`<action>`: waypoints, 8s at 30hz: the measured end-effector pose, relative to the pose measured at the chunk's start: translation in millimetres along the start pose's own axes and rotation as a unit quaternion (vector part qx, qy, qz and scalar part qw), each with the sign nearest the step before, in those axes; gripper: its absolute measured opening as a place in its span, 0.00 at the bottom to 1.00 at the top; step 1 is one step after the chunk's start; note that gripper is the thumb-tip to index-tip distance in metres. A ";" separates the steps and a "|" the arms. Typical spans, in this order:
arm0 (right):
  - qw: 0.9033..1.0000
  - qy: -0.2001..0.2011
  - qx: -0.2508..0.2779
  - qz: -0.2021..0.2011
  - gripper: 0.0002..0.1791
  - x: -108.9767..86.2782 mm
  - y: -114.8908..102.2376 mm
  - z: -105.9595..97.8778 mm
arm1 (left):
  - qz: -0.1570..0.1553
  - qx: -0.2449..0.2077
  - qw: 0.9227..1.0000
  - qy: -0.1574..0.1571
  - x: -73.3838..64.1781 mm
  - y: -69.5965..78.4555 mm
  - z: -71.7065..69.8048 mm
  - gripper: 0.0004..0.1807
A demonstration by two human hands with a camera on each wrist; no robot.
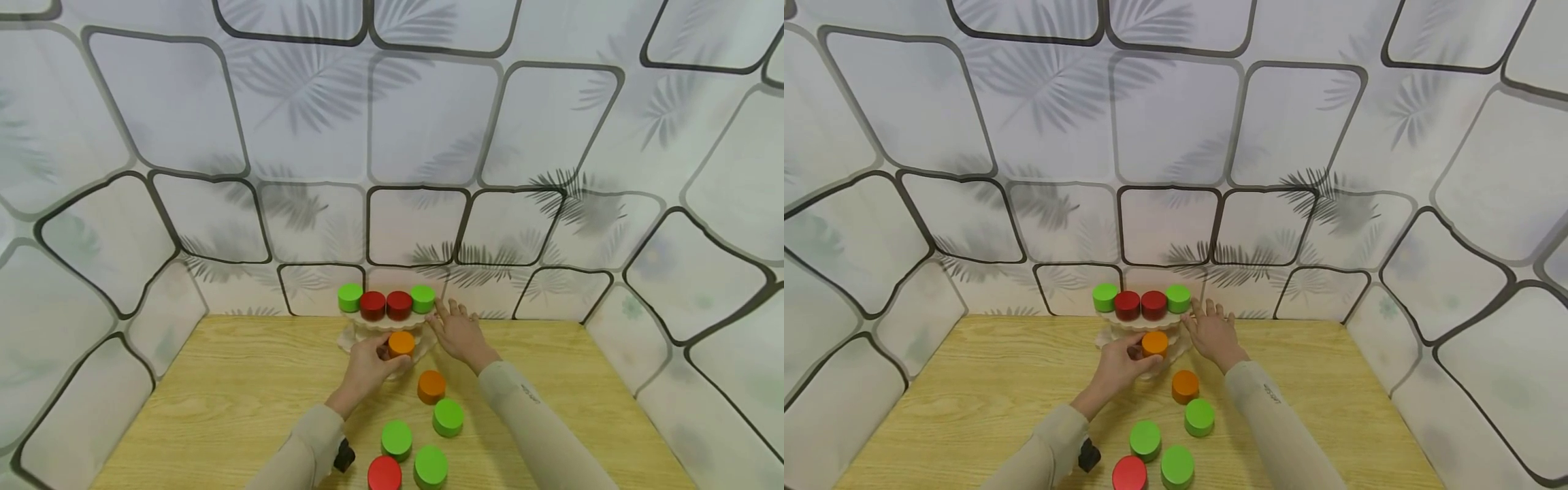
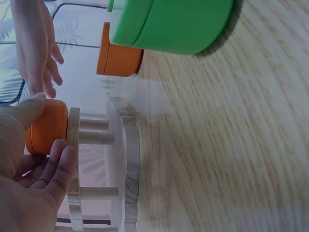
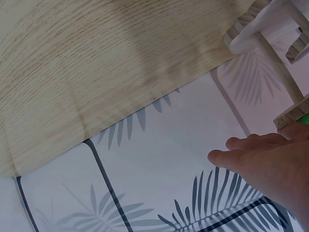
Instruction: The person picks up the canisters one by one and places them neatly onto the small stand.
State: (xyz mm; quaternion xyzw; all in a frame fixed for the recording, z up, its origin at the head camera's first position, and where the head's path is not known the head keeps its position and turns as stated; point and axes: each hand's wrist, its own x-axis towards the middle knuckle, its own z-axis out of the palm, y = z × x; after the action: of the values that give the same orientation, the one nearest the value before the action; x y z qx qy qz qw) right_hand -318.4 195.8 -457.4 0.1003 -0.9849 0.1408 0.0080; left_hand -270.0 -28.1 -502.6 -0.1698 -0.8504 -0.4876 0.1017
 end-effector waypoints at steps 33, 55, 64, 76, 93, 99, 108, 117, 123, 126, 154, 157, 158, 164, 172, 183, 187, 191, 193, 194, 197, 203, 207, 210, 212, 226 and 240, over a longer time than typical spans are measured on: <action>1.000 0.003 -0.008 0.002 0.38 1.5 1.2 2.1 | 0.018 0.031 0.998 0.043 5.4 -1.9 8.7 0.23; 1.000 0.000 0.000 0.003 0.38 0.2 -0.5 0.9 | 0.028 0.042 0.995 0.088 11.9 2.0 13.3 0.12; 1.000 0.003 -0.002 0.002 0.38 1.0 1.6 4.0 | 0.030 0.062 0.992 0.101 14.0 0.4 15.4 0.08; 1.000 0.005 0.003 0.005 0.38 0.2 1.0 3.2 | 0.040 0.034 0.995 0.084 11.6 -4.8 11.6 0.08; 1.000 0.006 0.002 -0.001 0.38 0.4 0.8 1.3 | 0.004 -0.099 0.987 -0.123 -30.9 -15.3 -35.2 0.24; 1.000 0.007 0.005 0.000 0.38 0.2 0.9 1.0 | -0.013 -0.142 0.964 -0.223 -49.2 -20.6 -43.1 0.28; 1.000 0.004 0.001 0.001 0.38 0.3 1.6 1.6 | -0.022 -0.156 0.947 -0.279 -71.3 -24.0 -41.2 0.30; 1.000 0.006 0.004 0.001 0.38 -0.5 2.0 1.1 | -0.005 -0.129 0.951 -0.283 -79.7 -21.4 -38.7 0.31; 1.000 0.006 0.007 0.000 0.38 -0.4 1.6 1.2 | -0.007 -0.110 0.950 -0.292 -81.8 -21.0 -36.8 0.32; 1.000 0.007 0.009 -0.001 0.38 -0.2 1.5 1.4 | -0.010 -0.100 0.950 -0.296 -82.4 -21.3 -35.7 0.33; 1.000 0.006 0.012 0.003 0.38 -0.4 2.4 1.7 | -0.014 -0.069 0.951 -0.303 -80.7 -18.0 -31.1 0.32; 1.000 0.007 0.011 0.003 0.38 -0.4 2.6 1.9 | -0.009 -0.067 0.952 -0.298 -80.4 -19.2 -29.4 0.30; 1.000 0.007 0.011 0.003 0.38 -0.4 2.6 1.9 | -0.007 -0.066 0.953 -0.295 -80.3 -19.6 -28.8 0.29; 1.000 0.006 0.008 0.001 0.38 -0.4 2.5 2.6 | -0.014 -0.063 0.963 -0.260 -80.3 -21.3 -27.5 0.29; 1.000 0.013 0.016 -0.003 0.38 -1.7 1.7 1.5 | -0.026 -0.078 0.977 -0.195 -70.1 -21.8 -32.8 0.28; 1.000 0.005 0.010 -0.002 0.38 0.3 3.4 2.5 | -0.003 -0.066 0.997 -0.045 -44.2 -17.7 -34.9 0.24; 1.000 0.005 0.008 -0.003 0.38 0.6 4.4 3.1 | -0.006 -0.060 0.998 0.001 -34.8 -12.5 -33.4 0.25; 1.000 0.005 0.009 -0.002 0.38 1.8 5.6 4.3 | 0.000 -0.050 0.999 0.021 -26.6 -8.8 -32.1 0.25; 1.000 0.005 0.009 -0.002 0.38 2.0 6.0 4.8 | 0.008 -0.041 0.999 0.027 -22.6 -7.9 -31.2 0.24; 1.000 0.005 0.009 -0.002 0.38 2.0 6.1 5.1 | 0.012 -0.037 0.999 0.030 -20.8 -7.8 -30.7 0.24; 1.000 0.007 0.005 -0.003 0.38 1.6 6.2 5.5 | 0.016 -0.023 0.999 0.042 -16.1 -8.2 -29.1 0.24; 1.000 0.018 0.001 -0.012 0.37 0.5 6.3 4.6 | 0.004 0.004 0.998 0.063 -10.2 -9.2 -27.5 0.24; 1.000 0.024 -0.004 -0.018 0.37 -0.1 5.7 2.8 | -0.009 0.021 0.998 0.066 -8.0 -9.3 -27.6 0.26; 1.000 0.023 -0.008 -0.019 0.37 -0.2 5.6 2.2 | -0.015 0.024 0.997 0.067 -7.0 -8.5 -27.7 0.26; 1.000 0.021 -0.011 -0.018 0.37 0.1 5.8 2.2 | -0.020 0.023 0.997 0.069 -6.1 -7.7 -27.4 0.27; 1.000 0.016 -0.009 -0.009 0.37 -0.7 3.7 1.9 | -0.047 -0.002 0.995 0.091 -1.8 -6.9 -22.6 0.29; 1.000 0.014 -0.003 -0.007 0.37 -1.0 4.9 3.0 | -0.042 -0.010 0.992 0.115 -1.3 -9.9 -20.2 0.30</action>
State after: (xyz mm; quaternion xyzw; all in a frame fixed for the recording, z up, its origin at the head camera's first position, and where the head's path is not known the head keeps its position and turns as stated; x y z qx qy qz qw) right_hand -318.3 199.8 -461.7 0.1049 -0.9844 0.1394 0.0231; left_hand -272.5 -50.4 -500.8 -0.0777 -0.8344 -0.5162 0.1770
